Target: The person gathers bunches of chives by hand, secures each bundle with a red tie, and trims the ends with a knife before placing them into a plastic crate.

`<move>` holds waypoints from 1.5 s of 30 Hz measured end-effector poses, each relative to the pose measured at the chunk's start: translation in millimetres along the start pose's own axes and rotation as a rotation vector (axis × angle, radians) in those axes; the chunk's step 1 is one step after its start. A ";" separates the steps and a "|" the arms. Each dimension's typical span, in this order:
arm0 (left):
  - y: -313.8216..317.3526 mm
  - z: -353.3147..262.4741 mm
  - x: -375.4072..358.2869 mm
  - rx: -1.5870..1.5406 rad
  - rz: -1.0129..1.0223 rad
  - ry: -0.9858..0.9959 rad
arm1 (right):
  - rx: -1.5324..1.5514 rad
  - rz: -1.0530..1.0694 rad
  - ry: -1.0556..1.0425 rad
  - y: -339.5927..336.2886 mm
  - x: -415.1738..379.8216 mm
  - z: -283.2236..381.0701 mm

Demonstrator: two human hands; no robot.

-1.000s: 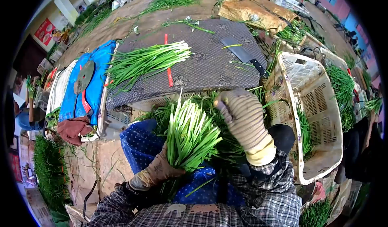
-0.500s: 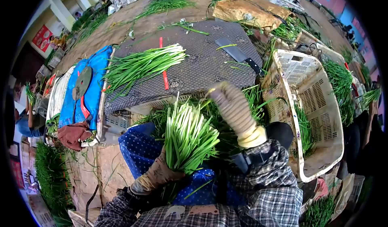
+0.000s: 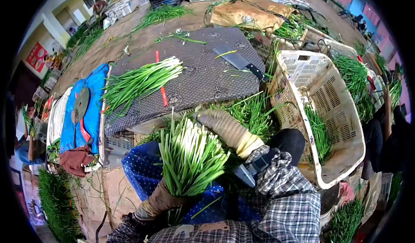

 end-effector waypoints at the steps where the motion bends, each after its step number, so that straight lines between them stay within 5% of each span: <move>1: 0.2 -0.3 0.8 -0.014 -0.009 -0.013 | 0.043 -0.043 -0.039 -5.4 5.6 2.2; 4: -4.3 -1.1 -4.7 -0.033 -0.051 -0.043 | 0.500 -0.078 0.055 -26.1 27.7 3.8; 6: -10.2 -3.0 -5.7 -0.027 -0.091 -0.011 | 0.455 -0.191 0.016 -60.4 33.9 20.0; 8: -14.0 -11.4 0.2 0.024 -0.046 0.044 | -0.048 -0.205 0.032 -89.6 31.8 28.7; 10: -13.9 -14.3 -0.5 0.073 -0.038 0.079 | -0.322 -0.002 0.186 -76.9 20.2 17.6; 12: -7.0 -7.4 -0.6 -0.026 -0.026 0.035 | 0.093 0.198 0.346 -18.4 -1.6 1.5; 13: -7.3 -11.1 1.8 0.007 -0.019 0.066 | -0.021 0.139 0.262 -5.0 -6.0 8.2; 15: 8.0 6.9 -15.5 -0.125 -0.008 -0.039 | -0.318 0.034 -0.493 2.6 6.8 37.2; 16: 4.7 10.9 -20.3 -0.185 -0.038 -0.121 | 0.010 0.006 0.013 6.0 18.4 19.0; 17: -0.7 14.8 -23.5 -0.241 -0.073 -0.201 | 0.395 0.049 0.004 -6.3 35.9 15.4; 18: -7.3 19.6 -25.9 -0.298 -0.115 -0.278 | 0.371 -0.159 0.048 -40.0 46.9 26.9; 19: -11.7 8.9 -24.4 -0.108 -0.089 -0.133 | 0.225 -0.333 0.020 -80.3 58.8 40.6; 21: -18.0 17.5 -23.4 -0.326 -0.086 -0.308 | -0.223 -0.440 -0.070 -151.1 65.3 61.2; 22: -17.0 21.1 -24.5 -0.395 -0.101 -0.359 | -0.896 -0.362 -0.047 -185.4 84.0 40.2; 24: -14.1 30.5 -29.2 -0.570 -0.170 -0.503 | -1.778 -0.071 0.043 -124.2 34.4 70.4; 26: -6.6 41.4 -38.7 -0.777 -0.258 -0.689 | -1.365 0.009 -0.496 -43.9 0.6 122.6; 27: -6.3 16.3 -17.7 -0.130 -0.090 -0.144 | -1.099 0.080 -0.585 -13.3 -13.8 137.5; 28: 3.1 26.5 -22.6 -0.249 -0.058 -0.260 | -0.827 0.147 -0.664 13.9 -27.7 149.7; 32: 15.3 27.9 -29.3 -0.398 -0.047 -0.339 | -1.035 0.316 -1.022 84.4 -47.9 93.9; 34: -7.8 4.2 -16.3 -0.205 -0.090 -0.141 | -0.975 0.362 -0.986 88.7 -41.7 101.0; 35: 2.3 23.6 -25.7 -0.503 -0.103 -0.409 | -1.149 0.286 -0.866 75.3 -26.2 102.5; 38: -4.4 30.5 -33.9 -0.645 -0.153 -0.597 | -1.629 0.060 -0.449 -11.8 35.1 90.7; 39: 2.7 23.2 -33.7 -0.290 -0.115 -0.271 | -1.825 0.040 -0.348 -41.8 33.7 71.8; 40: 0.9 24.9 -34.0 -0.315 -0.120 -0.274 | -2.017 0.017 -0.238 -58.5 28.5 65.3; 41: 0.6 26.0 -33.6 -0.344 -0.120 -0.278 | -1.697 0.046 0.012 -70.9 23.7 50.7; 42: 3.2 25.0 -33.4 -0.380 -0.115 -0.283 | -1.210 0.154 -0.115 -47.9 12.2 51.7; 44: 19.2 20.4 -32.6 -0.258 -0.062 -0.159 | -0.317 0.245 0.038 -14.0 -7.8 37.9; 45: 17.0 16.5 -27.5 -0.217 -0.049 -0.118 | -0.336 0.270 -0.082 5.3 -14.8 42.5</move>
Point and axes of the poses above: each hand's wrist, its own x-axis towards the middle knuckle, its own y-axis out of the palm, z = x × y, the point moved 10 cm from there along x, towards the middle knuckle, and after that the axes turned 13 degrees about -z, right-handed, at the moved point
